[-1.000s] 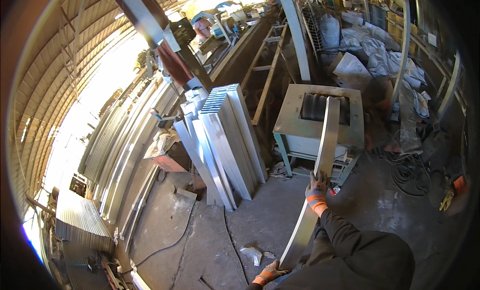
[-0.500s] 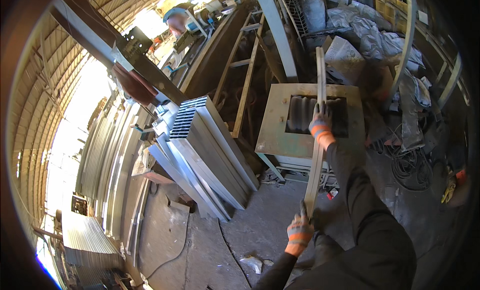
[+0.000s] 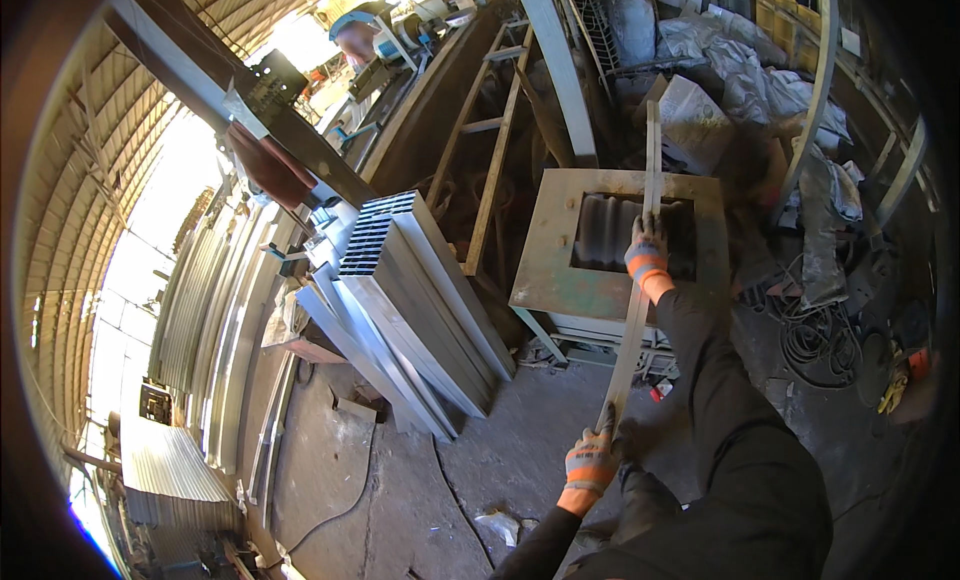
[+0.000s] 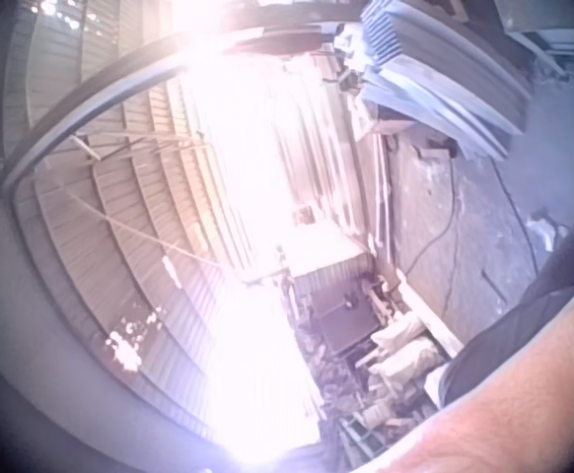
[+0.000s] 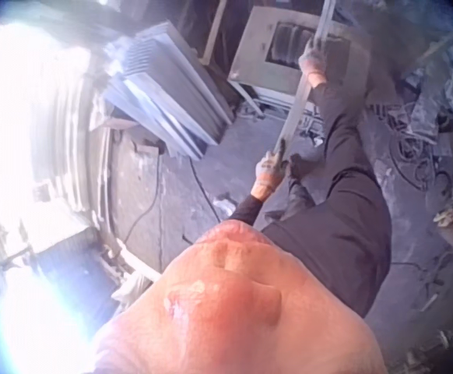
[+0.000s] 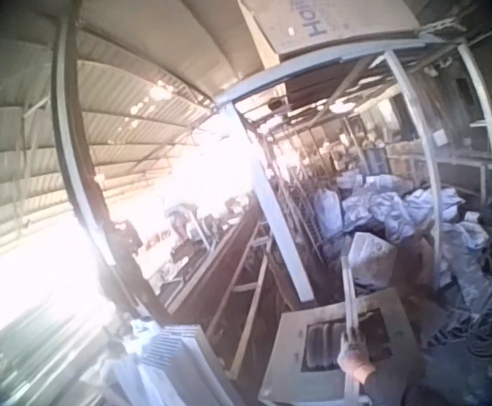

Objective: The person repeatedly feeds long metal bars through a belt sander, flipping them to smooth multiple edges. The person stacks the finished bars with others nearby.

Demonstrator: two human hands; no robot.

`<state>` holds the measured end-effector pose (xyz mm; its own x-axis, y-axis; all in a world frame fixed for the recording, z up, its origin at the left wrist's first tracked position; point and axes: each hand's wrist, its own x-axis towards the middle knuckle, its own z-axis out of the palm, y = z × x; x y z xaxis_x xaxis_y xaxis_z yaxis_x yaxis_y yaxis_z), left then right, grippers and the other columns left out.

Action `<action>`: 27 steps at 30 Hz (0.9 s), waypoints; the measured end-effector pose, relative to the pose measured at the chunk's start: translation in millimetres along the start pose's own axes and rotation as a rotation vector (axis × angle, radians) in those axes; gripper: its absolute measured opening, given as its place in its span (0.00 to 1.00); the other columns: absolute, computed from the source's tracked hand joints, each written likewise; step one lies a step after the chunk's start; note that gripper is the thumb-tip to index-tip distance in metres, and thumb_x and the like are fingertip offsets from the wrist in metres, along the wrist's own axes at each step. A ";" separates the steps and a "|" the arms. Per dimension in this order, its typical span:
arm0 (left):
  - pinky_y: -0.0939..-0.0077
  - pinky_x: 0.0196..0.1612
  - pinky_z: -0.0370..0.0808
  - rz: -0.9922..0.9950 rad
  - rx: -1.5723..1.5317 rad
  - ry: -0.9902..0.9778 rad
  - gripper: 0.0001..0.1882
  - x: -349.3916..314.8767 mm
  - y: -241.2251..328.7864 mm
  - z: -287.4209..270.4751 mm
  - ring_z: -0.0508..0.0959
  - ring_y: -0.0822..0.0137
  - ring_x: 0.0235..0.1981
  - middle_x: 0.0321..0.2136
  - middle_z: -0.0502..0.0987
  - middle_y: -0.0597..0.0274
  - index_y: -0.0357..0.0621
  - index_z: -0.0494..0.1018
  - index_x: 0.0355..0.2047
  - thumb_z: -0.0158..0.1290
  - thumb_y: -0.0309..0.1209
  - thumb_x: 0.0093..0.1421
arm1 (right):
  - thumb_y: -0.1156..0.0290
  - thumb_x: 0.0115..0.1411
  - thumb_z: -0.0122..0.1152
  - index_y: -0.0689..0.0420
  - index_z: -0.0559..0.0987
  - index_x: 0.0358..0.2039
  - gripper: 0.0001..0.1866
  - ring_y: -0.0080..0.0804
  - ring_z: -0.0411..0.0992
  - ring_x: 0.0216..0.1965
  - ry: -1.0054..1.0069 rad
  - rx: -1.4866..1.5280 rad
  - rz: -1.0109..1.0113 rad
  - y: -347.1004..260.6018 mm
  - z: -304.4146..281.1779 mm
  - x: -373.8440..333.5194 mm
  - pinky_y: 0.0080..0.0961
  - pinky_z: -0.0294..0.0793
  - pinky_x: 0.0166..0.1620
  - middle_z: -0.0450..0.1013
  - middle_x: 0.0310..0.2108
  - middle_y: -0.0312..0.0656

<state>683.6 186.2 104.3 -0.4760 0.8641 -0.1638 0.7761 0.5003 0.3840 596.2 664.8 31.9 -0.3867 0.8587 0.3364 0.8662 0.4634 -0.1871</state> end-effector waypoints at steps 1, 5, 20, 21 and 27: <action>0.43 0.41 0.85 0.000 -0.002 0.021 0.50 -19.6 -4.3 -0.1 0.88 0.38 0.39 0.44 0.84 0.38 0.63 0.54 0.88 0.65 0.48 0.71 | 0.65 0.70 0.53 0.57 0.73 0.78 0.36 0.58 0.56 0.84 -0.063 0.031 0.024 -4.8 -2.9 -16.4 0.56 0.55 0.84 0.62 0.83 0.52; 0.43 0.37 0.84 0.023 0.009 0.046 0.51 -119.4 -28.1 9.0 0.87 0.38 0.36 0.42 0.84 0.38 0.62 0.54 0.88 0.67 0.48 0.70 | 0.65 0.76 0.44 0.54 0.69 0.82 0.35 0.57 0.46 0.89 -0.175 0.170 0.058 -24.5 -10.9 -104.8 0.55 0.49 0.86 0.49 0.89 0.55; 0.38 0.35 0.84 -0.002 0.135 -0.098 0.52 -513.4 -205.9 78.9 0.89 0.35 0.36 0.49 0.86 0.38 0.70 0.54 0.87 0.66 0.57 0.68 | 0.70 0.67 0.61 0.56 0.83 0.68 0.28 0.65 0.48 0.87 -0.149 0.214 -0.038 -123.9 -176.6 -507.1 0.55 0.58 0.83 0.53 0.87 0.60; 0.39 0.36 0.85 -0.043 0.225 -0.258 0.55 -526.9 -221.5 82.4 0.89 0.35 0.36 0.52 0.86 0.37 0.64 0.53 0.88 0.68 0.58 0.67 | 0.71 0.67 0.61 0.55 0.83 0.68 0.29 0.67 0.48 0.87 -0.144 0.266 -0.041 -127.3 -179.2 -521.2 0.55 0.57 0.83 0.52 0.87 0.59; 0.47 0.65 0.81 -0.051 -0.345 0.108 0.63 -525.6 -236.6 64.6 0.83 0.36 0.62 0.65 0.80 0.32 0.30 0.52 0.84 0.73 0.55 0.65 | 0.81 0.64 0.66 0.47 0.84 0.71 0.33 0.66 0.50 0.86 0.109 0.858 0.003 -105.5 -161.4 -503.0 0.45 0.56 0.85 0.58 0.85 0.58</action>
<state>776.9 -382.7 40.8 -0.5655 0.8186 -0.1007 0.5738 0.4782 0.6649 750.4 148.7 31.4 -0.3144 0.8545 0.4135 0.3116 0.5044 -0.8053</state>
